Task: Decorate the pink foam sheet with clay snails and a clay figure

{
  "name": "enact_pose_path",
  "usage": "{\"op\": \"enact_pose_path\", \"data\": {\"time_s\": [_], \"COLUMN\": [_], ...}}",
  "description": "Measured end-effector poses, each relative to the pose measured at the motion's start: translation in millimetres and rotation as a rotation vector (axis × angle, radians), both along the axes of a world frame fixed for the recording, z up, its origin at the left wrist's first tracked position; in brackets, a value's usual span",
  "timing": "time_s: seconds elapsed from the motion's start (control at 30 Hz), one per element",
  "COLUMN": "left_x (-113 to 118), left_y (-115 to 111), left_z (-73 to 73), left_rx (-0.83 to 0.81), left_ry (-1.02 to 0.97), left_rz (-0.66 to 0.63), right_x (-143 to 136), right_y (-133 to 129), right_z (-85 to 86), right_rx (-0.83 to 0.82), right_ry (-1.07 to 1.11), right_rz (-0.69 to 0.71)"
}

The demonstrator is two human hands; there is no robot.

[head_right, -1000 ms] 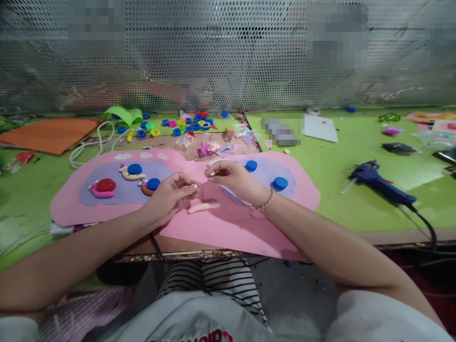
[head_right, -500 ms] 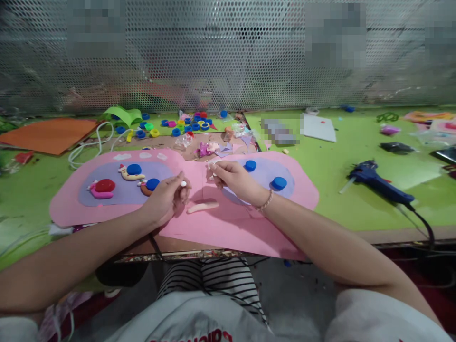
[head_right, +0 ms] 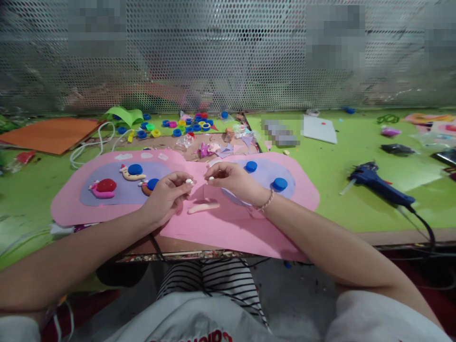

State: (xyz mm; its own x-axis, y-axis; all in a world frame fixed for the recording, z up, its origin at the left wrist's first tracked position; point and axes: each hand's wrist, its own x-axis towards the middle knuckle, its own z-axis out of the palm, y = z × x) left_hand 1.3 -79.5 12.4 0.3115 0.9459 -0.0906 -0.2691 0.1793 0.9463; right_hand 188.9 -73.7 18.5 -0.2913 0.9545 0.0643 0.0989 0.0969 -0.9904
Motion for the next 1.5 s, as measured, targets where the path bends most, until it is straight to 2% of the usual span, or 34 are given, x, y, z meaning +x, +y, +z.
{"op": "enact_pose_path", "data": {"time_s": [0.1,0.2,0.33,0.53,0.67,0.83,1.03,1.2,1.4,1.5], "left_x": [0,1,2,1,1,1,0,-2,0,2], "left_y": [0,0,0,0,0,0,0,1,0,-1], "left_z": [0.7,1.8,3.9,2.6,1.1,1.2,-1.3,-5.3,-2.6,0.5], "left_rx": [-0.029,-0.08,-0.14,-0.102,-0.034,-0.016,0.002,0.081,-0.059,-0.122], "left_ry": [-0.024,-0.096,-0.18,-0.079,-0.03,0.005,0.023,0.058,0.025,0.01], "left_rz": [-0.037,-0.022,0.003,-0.011,-0.005,0.01,-0.013,-0.061,-0.176,-0.206], "right_x": [0,-1,-3,-3,-1,0,-3,-3,0,2], "right_y": [-1,-3,-4,-4,-3,-1,-4,-5,-1,1], "right_z": [1.5,4.0,6.2,8.2,6.7,1.6,6.9,10.6,4.4,0.1], "right_rx": [0.032,0.007,-0.134,-0.271,-0.197,-0.128,-0.249,-0.252,-0.151,-0.165], "right_ry": [-0.026,-0.052,0.071,0.252,0.227,0.164,0.173,0.205,0.185,0.199], "right_rz": [-0.027,-0.083,-0.065,-0.012,0.017,-0.03,-0.107,-0.061,0.036,0.063]}}
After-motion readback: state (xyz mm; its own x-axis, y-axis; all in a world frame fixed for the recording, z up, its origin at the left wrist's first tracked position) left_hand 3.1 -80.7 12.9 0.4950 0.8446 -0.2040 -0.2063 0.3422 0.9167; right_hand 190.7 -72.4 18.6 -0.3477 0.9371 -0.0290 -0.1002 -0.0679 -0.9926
